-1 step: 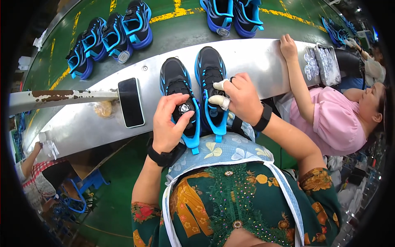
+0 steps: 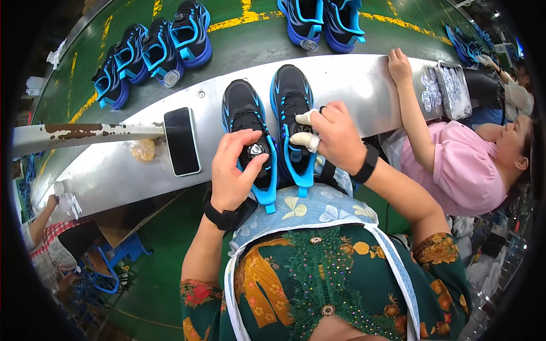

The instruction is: Cleaning and assembling components on athletic footwear at a production line station.

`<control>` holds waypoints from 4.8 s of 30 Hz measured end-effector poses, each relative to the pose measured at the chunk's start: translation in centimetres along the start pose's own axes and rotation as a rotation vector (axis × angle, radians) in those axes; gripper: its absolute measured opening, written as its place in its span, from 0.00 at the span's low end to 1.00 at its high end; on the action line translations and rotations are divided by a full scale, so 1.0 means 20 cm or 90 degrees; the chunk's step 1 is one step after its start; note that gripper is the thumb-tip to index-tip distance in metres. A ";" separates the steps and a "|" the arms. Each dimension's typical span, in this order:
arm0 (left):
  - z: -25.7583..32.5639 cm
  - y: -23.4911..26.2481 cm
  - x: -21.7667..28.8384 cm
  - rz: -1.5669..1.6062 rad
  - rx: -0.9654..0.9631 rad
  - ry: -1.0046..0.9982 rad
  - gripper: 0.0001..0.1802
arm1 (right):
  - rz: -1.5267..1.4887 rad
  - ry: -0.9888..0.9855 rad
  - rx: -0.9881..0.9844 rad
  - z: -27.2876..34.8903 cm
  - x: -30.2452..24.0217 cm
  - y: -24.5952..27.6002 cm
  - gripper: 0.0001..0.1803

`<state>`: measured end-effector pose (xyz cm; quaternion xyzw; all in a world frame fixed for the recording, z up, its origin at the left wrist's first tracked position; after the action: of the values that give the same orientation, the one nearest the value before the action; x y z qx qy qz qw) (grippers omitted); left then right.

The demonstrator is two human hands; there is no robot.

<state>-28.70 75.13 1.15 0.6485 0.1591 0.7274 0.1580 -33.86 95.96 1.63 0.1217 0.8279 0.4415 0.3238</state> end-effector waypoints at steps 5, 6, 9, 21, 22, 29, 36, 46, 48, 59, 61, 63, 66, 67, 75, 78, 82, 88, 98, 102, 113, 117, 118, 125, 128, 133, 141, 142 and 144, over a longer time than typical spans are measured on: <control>-0.01 0.01 0.01 -0.028 -0.101 -0.056 0.22 | -0.079 -0.005 -0.033 -0.02 -0.02 0.00 0.24; -0.03 0.02 0.00 -0.029 -0.098 -0.055 0.22 | 0.006 0.036 0.011 -0.02 -0.02 -0.01 0.24; -0.02 0.02 0.04 -0.059 -0.153 -0.062 0.30 | 0.000 0.016 0.002 -0.01 -0.02 0.02 0.21; -0.06 -0.01 0.04 -0.022 -0.068 -0.008 0.28 | -0.119 -0.023 -0.113 -0.04 0.08 0.05 0.18; -0.07 -0.01 0.02 -0.023 -0.067 -0.005 0.28 | -0.130 -0.034 -0.117 -0.04 0.08 0.05 0.17; -0.12 -0.01 -0.04 0.082 -0.301 0.006 0.34 | -0.193 -0.096 -0.171 -0.04 0.13 0.03 0.18; -0.07 0.02 -0.06 -0.021 -0.069 -0.033 0.18 | -0.251 -0.130 -0.152 -0.04 0.15 0.01 0.17; -0.15 0.08 -0.02 -0.027 -0.206 -0.004 0.24 | -0.317 -0.118 -0.231 -0.06 0.15 0.03 0.29; -0.07 0.03 -0.01 -0.078 -0.128 0.005 0.25 | -0.318 -0.037 -0.213 -0.07 0.12 0.01 0.30; -0.12 0.08 -0.02 -0.109 -0.135 -0.063 0.22 | -0.275 -0.082 -0.221 -0.12 0.13 0.07 0.24; 0.00 0.13 -0.03 0.064 -0.115 0.189 0.15 | -0.266 -0.102 -0.181 -0.10 0.15 0.09 0.19; 0.18 0.08 -0.13 0.357 -0.182 0.491 0.16 | -0.261 -0.086 -0.187 -0.15 0.11 0.09 0.19; 0.24 -0.04 -0.12 0.556 -0.192 0.598 0.19 | -0.323 0.000 -0.211 -0.30 -0.07 0.04 0.19; 0.21 -0.05 -0.12 0.623 -0.190 0.612 0.19 | -0.307 0.037 -0.208 -0.33 -0.12 0.00 0.19; 0.16 -0.16 -0.24 0.688 -0.144 0.606 0.16 | -0.366 0.013 -0.403 -0.41 -0.15 -0.23 0.15; 0.17 -0.16 -0.24 0.710 -0.161 0.594 0.15 | -0.403 0.020 -0.363 -0.42 -0.13 -0.25 0.16; 0.19 -0.14 -0.26 0.743 -0.112 0.567 0.13 | -0.388 -0.026 -0.417 -0.42 -0.13 -0.17 0.21; 0.19 -0.14 -0.27 0.681 -0.102 0.548 0.14 | -0.172 0.059 -0.315 -0.39 -0.16 -0.19 0.19; 0.16 -0.08 -0.16 0.567 -0.176 0.480 0.18 | -0.299 0.093 -0.249 -0.36 -0.04 -0.13 0.18; 0.26 0.01 -0.07 0.364 -0.076 0.365 0.18 | -0.348 -0.160 -0.042 -0.21 0.27 0.17 0.14; 0.08 -0.21 0.12 -0.281 -0.086 0.192 0.47 | -0.229 0.010 -0.110 -0.04 0.12 -0.06 0.22; -0.03 -0.30 0.08 -0.367 -0.007 0.136 0.52 | -0.617 -0.161 -0.044 0.01 0.23 -0.02 0.20; -0.06 -0.28 0.08 -0.338 -0.017 0.134 0.51 | -0.618 -0.160 -0.044 0.02 0.24 -0.01 0.20; -0.11 -0.30 0.12 -0.467 -0.057 0.098 0.49 | -0.366 -0.184 -0.128 0.07 0.08 0.01 0.47; -0.13 -0.29 0.11 -0.408 -0.004 0.133 0.51 | -0.333 -0.258 -0.049 0.16 0.17 -0.04 0.53; -0.11 -0.33 0.18 -0.492 -0.054 0.112 0.48 | -0.197 -0.249 -0.015 0.16 0.05 -0.15 0.58; -0.14 -0.26 0.41 -0.333 -0.011 0.004 0.17 | -0.218 -0.327 -0.001 0.23 0.07 -0.14 0.56; -0.15 -0.33 0.39 -0.372 -0.015 -0.030 0.19 | -0.223 -0.332 0.004 0.24 0.07 -0.15 0.56; -0.19 -0.43 0.35 -0.514 0.040 -0.168 0.20 | -0.232 -0.305 0.020 0.25 0.07 -0.17 0.55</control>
<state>-33.11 85.92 3.26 0.6261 0.4007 0.5129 0.4294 -31.48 97.96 -3.77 0.0768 0.7432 0.3218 0.5816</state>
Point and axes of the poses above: each hand's wrist, its own z-axis away from the middle knuckle, its own y-axis out of the back of the hand, x = y × z, the point moved 5 cm from there along -z, towards the middle knuckle, and after that the axes turned 12 degrees about y, right-handed, at the moved point
